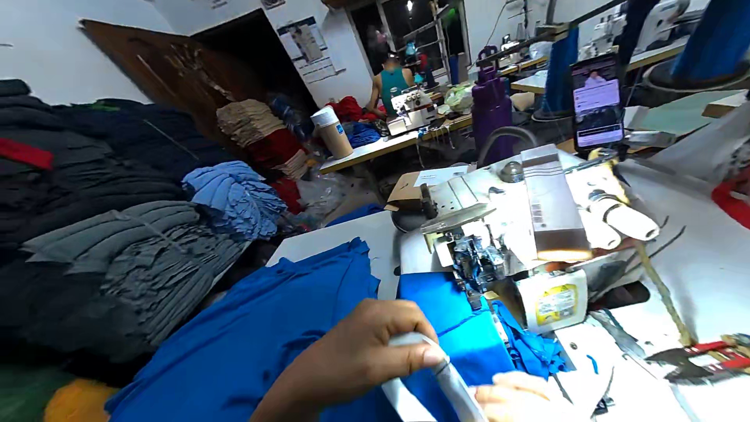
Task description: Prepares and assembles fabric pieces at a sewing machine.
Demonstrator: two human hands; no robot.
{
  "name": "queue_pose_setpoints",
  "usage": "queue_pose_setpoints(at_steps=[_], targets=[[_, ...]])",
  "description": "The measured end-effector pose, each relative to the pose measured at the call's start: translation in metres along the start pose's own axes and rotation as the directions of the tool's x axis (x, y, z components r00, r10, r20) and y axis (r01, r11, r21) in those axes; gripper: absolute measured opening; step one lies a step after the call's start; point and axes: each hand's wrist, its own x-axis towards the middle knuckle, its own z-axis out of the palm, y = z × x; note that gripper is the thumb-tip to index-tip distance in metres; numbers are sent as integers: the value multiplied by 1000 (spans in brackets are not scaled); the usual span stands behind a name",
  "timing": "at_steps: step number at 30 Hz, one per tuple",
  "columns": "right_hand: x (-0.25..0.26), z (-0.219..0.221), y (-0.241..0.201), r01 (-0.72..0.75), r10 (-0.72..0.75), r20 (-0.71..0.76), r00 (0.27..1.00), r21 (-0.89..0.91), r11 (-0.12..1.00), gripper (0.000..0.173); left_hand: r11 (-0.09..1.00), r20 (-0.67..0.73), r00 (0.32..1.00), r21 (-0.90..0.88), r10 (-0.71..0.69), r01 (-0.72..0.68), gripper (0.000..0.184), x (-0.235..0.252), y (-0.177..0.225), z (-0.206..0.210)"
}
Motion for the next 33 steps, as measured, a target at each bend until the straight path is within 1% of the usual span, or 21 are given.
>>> queue_pose_setpoints(at_steps=[3, 6, 8, 10, 14, 16, 18, 24, 28, 33], targets=[[8, -4, 11, -7, 3, -28, 1000, -145, 989, 15, 985, -27, 987, -76, -157, 155, 16, 18, -4, 0], [8, -1, 24, -56, 37, -77, 996, -251, 966, 14, 936, -26, 947, -159, -321, 313, 10, 38, -7, 7], [6, 3, 32, -83, 59, -87, 994, -311, 947, 15, 904, -4, 922, -195, -388, 380, 11, 50, -10, 13], [2, 8, 37, -89, 63, -87, 994, -341, 936, 17, 881, 33, 906, -219, -423, 419, 13, 54, -16, 15], [0, 11, 30, -69, 52, -54, 997, -364, 929, 16, 863, 114, 868, -105, -483, 494, 15, 50, -14, 10], [0, 11, 24, -72, 63, -34, 997, -379, 923, 16, 839, 136, 840, -85, -525, 538, 14, 49, -7, 7], [-1, 12, 25, -80, 66, -51, 997, -357, 931, 16, 833, 130, 829, -34, -544, 552, 12, 50, -2, 7], [-9, 13, 32, -134, 120, -99, 988, -152, 979, 18, 792, 60, 793, 140, -606, 595, 17, 59, 8, 14], [-8, 15, 34, -116, 104, -132, 986, -85, 990, 16, 788, 43, 803, 226, -595, 572, 18, 61, 9, 16], [-6, 14, 32, -130, 124, -133, 983, -31, 991, 16, 761, 17, 812, 359, -584, 540, 21, 62, 12, 20]])
